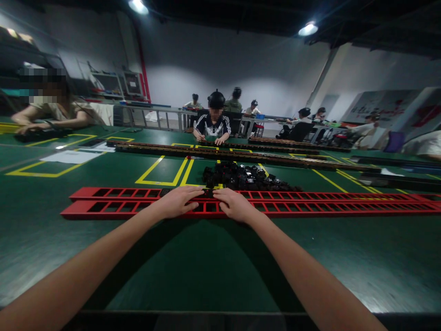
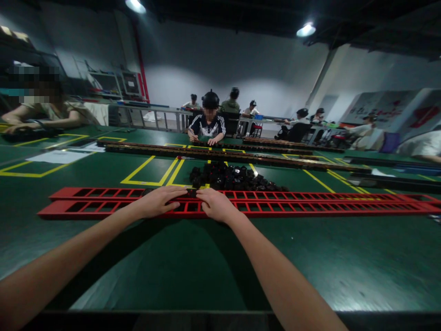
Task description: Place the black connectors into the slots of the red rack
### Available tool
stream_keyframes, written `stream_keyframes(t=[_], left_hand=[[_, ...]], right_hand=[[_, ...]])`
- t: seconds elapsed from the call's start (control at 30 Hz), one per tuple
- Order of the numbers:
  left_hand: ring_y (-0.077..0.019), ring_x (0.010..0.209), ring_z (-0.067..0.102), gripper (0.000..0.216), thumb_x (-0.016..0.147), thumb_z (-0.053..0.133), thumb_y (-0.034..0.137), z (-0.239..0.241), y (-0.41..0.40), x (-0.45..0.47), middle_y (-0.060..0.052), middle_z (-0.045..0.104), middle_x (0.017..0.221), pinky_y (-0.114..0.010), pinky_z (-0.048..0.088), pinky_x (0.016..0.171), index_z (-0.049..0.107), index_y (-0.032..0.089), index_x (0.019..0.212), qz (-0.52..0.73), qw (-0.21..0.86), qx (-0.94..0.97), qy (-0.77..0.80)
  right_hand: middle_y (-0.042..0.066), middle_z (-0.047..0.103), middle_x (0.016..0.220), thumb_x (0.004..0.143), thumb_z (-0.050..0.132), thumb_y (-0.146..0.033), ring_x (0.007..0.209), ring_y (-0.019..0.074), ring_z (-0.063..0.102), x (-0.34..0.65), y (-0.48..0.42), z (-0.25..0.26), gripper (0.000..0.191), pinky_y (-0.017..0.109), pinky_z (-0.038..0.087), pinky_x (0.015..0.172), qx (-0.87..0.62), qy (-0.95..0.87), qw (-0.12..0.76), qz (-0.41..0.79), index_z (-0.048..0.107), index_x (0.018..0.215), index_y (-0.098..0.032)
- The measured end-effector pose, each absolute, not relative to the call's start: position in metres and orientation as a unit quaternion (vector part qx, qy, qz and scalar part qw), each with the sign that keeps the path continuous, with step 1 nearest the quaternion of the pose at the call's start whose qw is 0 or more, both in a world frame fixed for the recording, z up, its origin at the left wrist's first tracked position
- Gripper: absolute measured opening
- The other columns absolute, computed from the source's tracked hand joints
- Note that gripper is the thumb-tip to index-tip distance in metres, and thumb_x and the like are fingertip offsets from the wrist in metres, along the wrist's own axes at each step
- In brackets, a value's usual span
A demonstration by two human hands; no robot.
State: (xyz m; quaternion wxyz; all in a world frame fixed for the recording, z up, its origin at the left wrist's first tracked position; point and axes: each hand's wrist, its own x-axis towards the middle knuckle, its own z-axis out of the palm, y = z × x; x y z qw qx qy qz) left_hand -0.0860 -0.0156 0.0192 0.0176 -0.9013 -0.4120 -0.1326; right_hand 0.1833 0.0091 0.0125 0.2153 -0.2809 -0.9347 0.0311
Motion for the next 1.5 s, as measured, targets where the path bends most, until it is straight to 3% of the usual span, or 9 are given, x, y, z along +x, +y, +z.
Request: stream_keyframes(t=[0.17,0.33,0.4,0.57,0.83,0.97,1.13,1.37,1.5], left_hand=[[-0.0252,0.12,0.059,0.044,0.102,0.045,0.034,0.032,-0.016,-0.063,-0.012,0.061,0.132,-0.038,0.044,0.105,0.052,0.017,0.142,-0.089,0.06,-0.896,-0.43],[-0.0292,0.098,0.064,0.029,0.098,0.045,0.023,0.027,-0.02,-0.02,-0.015,0.065,0.104,-0.042,0.051,0.087,0.07,0.01,0.107,-0.076,0.148,-0.844,-0.51],[-0.0298,0.101,0.063,0.028,0.097,0.043,0.019,0.02,-0.021,-0.014,-0.017,0.065,0.105,-0.043,0.051,0.089,0.069,0.009,0.103,-0.101,0.154,-0.832,-0.523],[-0.0259,0.12,0.058,0.033,0.098,0.045,0.025,0.005,-0.021,-0.025,-0.014,0.061,0.131,-0.039,0.047,0.105,0.063,0.012,0.123,-0.186,0.109,-0.864,-0.456],[-0.0265,0.13,0.054,0.044,0.099,0.042,0.031,0.01,-0.022,-0.03,-0.014,0.059,0.14,-0.041,0.041,0.113,0.059,0.01,0.134,-0.159,0.071,-0.877,-0.448],[-0.027,0.129,0.054,0.045,0.1,0.042,0.035,0.01,-0.024,-0.031,-0.013,0.057,0.141,-0.04,0.042,0.112,0.059,0.013,0.135,-0.144,0.082,-0.879,-0.446],[-0.0306,0.117,0.055,0.043,0.101,0.042,0.037,0.01,-0.027,-0.026,-0.014,0.059,0.134,-0.043,0.049,0.098,0.057,0.016,0.134,-0.161,0.12,-0.852,-0.483],[-0.0335,0.106,0.056,0.042,0.1,0.043,0.039,0.016,-0.036,-0.017,-0.019,0.062,0.122,-0.044,0.051,0.084,0.058,0.012,0.128,-0.137,0.152,-0.824,-0.529],[-0.0337,0.112,0.056,0.044,0.102,0.04,0.038,0.012,-0.037,-0.018,-0.019,0.06,0.127,-0.047,0.049,0.091,0.057,0.011,0.132,-0.15,0.16,-0.825,-0.521]], right_hand=[[0.014,0.062,0.137,0.092,0.048,-0.015,0.127,0.0238,0.056,0.181,0.011,0.014,0.04,0.041,0.044,0.112,-0.282,-0.936,0.209,0.027,0.067,0.127,-0.012],[0.015,0.06,0.139,0.091,0.046,-0.012,0.131,0.0228,0.053,0.184,0.015,0.011,0.042,0.04,0.042,0.114,-0.281,-0.935,0.21,0.049,0.066,0.128,-0.01],[0.015,0.059,0.14,0.091,0.046,-0.012,0.132,0.0226,0.053,0.184,0.015,0.01,0.042,0.04,0.042,0.115,-0.28,-0.935,0.211,0.058,0.066,0.129,-0.01],[0.011,0.059,0.141,0.09,0.044,-0.009,0.132,0.0212,0.053,0.185,0.018,0.007,0.046,0.042,0.042,0.115,-0.278,-0.934,0.215,0.071,0.065,0.131,-0.016],[0.012,0.066,0.128,0.091,0.045,-0.01,0.121,0.0222,0.057,0.189,0.022,0.006,0.038,0.042,0.046,0.108,-0.325,-0.902,0.282,0.033,0.072,0.117,-0.016],[0.012,0.068,0.12,0.094,0.045,-0.013,0.114,0.0231,0.058,0.194,0.02,0.012,0.032,0.041,0.047,0.103,-0.407,-0.868,0.285,-0.011,0.073,0.11,-0.016],[0.012,0.067,0.122,0.095,0.043,-0.017,0.115,0.0261,0.055,0.204,0.021,0.021,0.031,0.044,0.044,0.101,-0.503,-0.823,0.255,-0.068,0.072,0.107,-0.018],[0.013,0.06,0.135,0.101,0.043,-0.036,0.121,0.0328,0.05,0.206,0.024,0.02,0.043,0.052,0.042,0.097,-0.567,-0.801,0.178,-0.078,0.055,0.14,-0.022],[0.012,0.057,0.139,0.101,0.044,-0.036,0.126,0.0325,0.046,0.204,0.024,0.017,0.042,0.056,0.036,0.102,-0.528,-0.83,0.157,-0.088,0.054,0.141,-0.026]])
